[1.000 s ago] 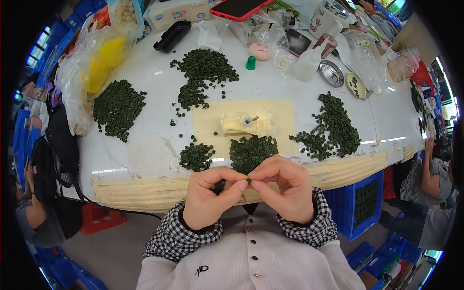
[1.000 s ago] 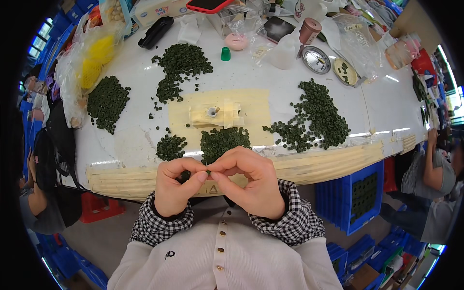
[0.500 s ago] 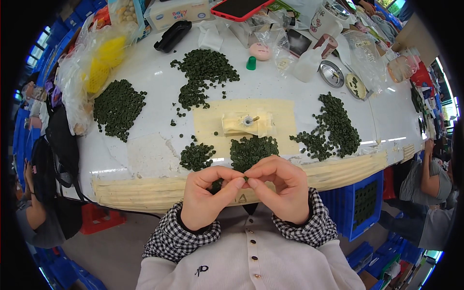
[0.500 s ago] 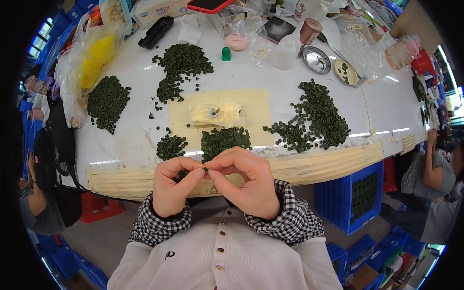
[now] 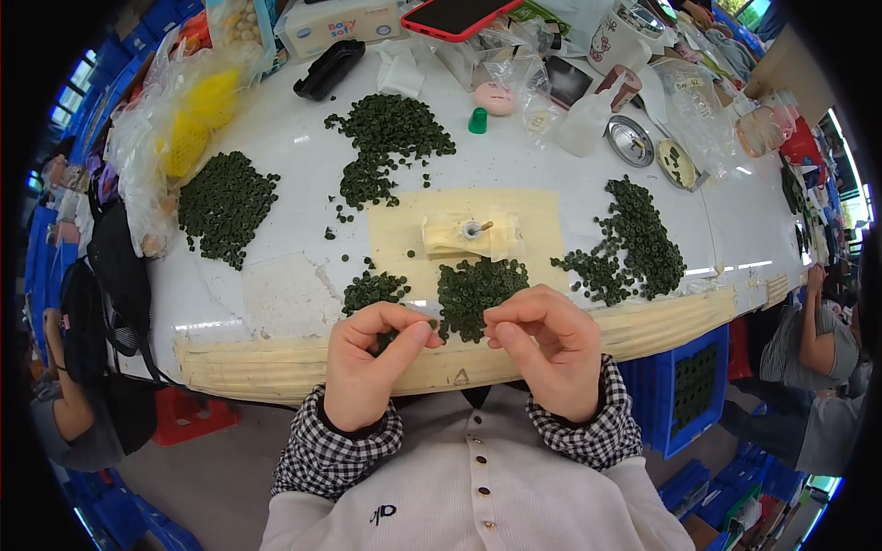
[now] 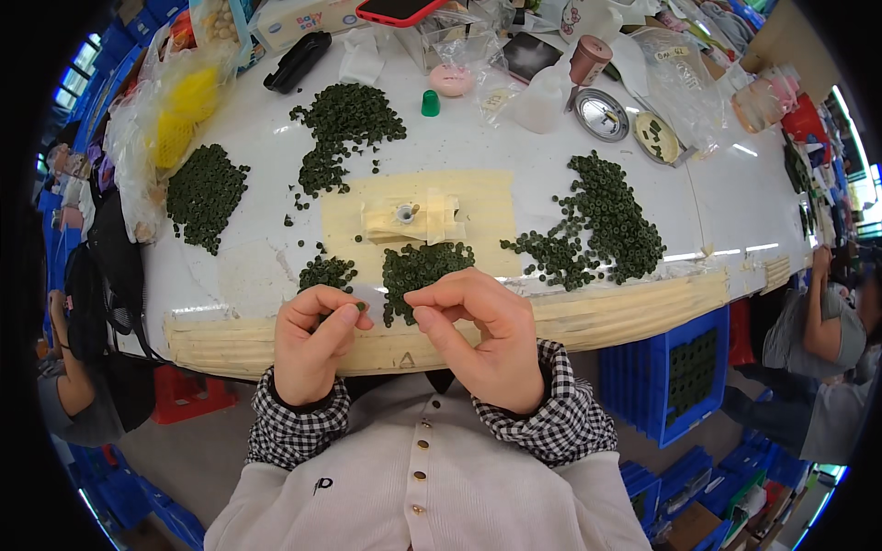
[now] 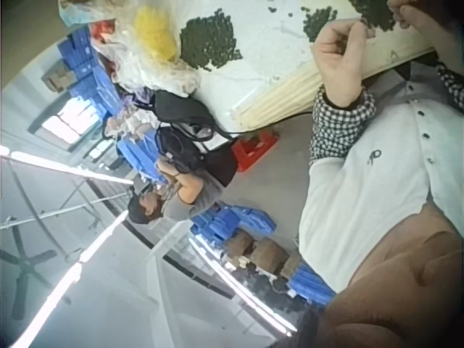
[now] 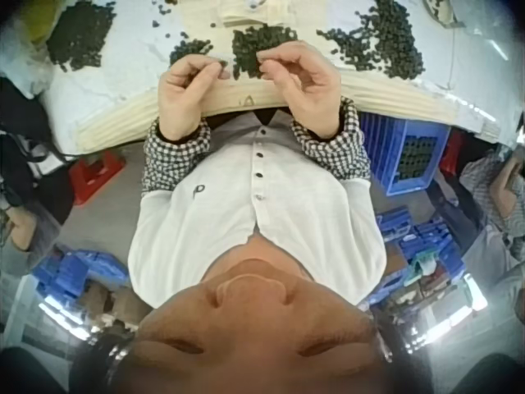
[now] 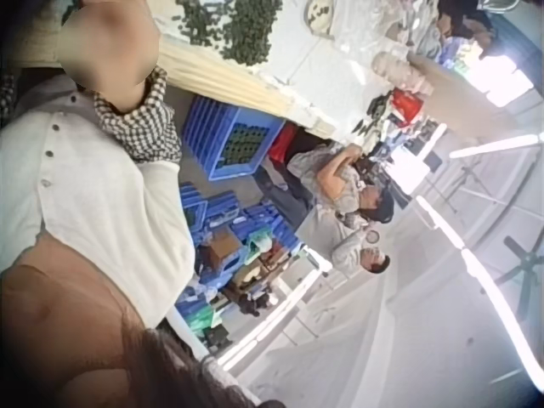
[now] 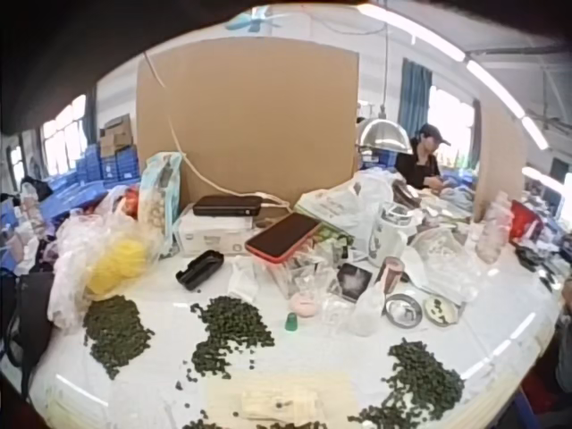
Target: Manually assembling small green plastic components into a base fixture on a factory workbench.
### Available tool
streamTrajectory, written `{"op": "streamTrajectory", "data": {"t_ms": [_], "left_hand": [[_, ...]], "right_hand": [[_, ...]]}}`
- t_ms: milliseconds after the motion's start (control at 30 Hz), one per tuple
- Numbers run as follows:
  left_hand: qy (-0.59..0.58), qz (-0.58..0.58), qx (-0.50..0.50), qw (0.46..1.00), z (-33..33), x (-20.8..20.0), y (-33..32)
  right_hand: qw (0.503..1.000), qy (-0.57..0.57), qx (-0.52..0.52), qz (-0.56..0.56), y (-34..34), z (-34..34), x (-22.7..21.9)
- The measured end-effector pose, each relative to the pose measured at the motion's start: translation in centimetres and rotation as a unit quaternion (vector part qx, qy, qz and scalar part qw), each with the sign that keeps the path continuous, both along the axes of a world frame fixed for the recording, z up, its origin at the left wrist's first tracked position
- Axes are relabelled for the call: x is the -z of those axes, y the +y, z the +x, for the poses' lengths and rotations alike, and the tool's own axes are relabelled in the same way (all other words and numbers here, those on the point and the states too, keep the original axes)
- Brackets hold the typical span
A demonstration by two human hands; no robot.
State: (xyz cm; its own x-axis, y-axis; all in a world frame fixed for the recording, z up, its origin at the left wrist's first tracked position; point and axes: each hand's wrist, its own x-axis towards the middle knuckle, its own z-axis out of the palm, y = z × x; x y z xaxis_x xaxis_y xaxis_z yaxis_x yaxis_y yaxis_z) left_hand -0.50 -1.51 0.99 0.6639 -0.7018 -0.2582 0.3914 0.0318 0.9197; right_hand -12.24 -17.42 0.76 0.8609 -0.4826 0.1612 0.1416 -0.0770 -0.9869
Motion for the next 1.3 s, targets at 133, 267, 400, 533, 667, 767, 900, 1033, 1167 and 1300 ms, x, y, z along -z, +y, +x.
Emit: {"op": "streamTrajectory", "data": {"t_ms": [133, 267, 400, 533, 667, 767, 900, 1033, 1167, 1300], "left_hand": [[0.019, -0.007, -0.032, 0.999, 0.8, 0.1, 0.9], [0.018, -0.009, -0.064, 0.998, 1.0, -0.2, 1.0], [0.021, -0.039, -0.065, 0.997, 1.5, -0.2, 0.7], [0.025, -0.043, -0.058, 0.997, 1.2, 0.0, 0.5], [0.035, -0.042, -0.051, 0.997, 1.0, -0.3, 0.6], [0.03, -0.042, -0.054, 0.997, 1.0, -0.3, 0.7], [0.025, -0.045, -0.05, 0.997, 0.9, -0.3, 0.4], [0.034, -0.056, -0.044, 0.997, 0.6, -0.4, 0.4], [0.031, -0.054, -0.051, 0.997, 0.7, -0.3, 0.6], [0.03, -0.057, -0.052, 0.997, 0.8, -0.4, 0.7]], "right_hand": [[0.997, 0.017, -0.07, 0.04, -0.7, -0.7, -1.4], [0.981, -0.123, -0.147, 0.003, -1.0, -0.4, -2.1], [0.848, -0.432, -0.261, 0.16, 1.6, 1.1, -5.1], [0.744, -0.533, -0.332, 0.229, 3.1, 0.1, -7.1], [0.735, -0.572, -0.306, 0.195, 2.2, -0.4, -8.4], [0.733, -0.587, -0.291, 0.183, 2.2, -0.5, -8.6], [0.742, -0.592, -0.267, 0.165, 2.4, -0.3, -9.0], [0.742, -0.603, -0.253, 0.149, 2.3, -0.5, -9.6], [0.732, -0.619, -0.248, 0.141, 2.1, -1.1, -9.6], [0.734, -0.622, -0.24, 0.13, 2.2, -0.7, -9.8]]}}
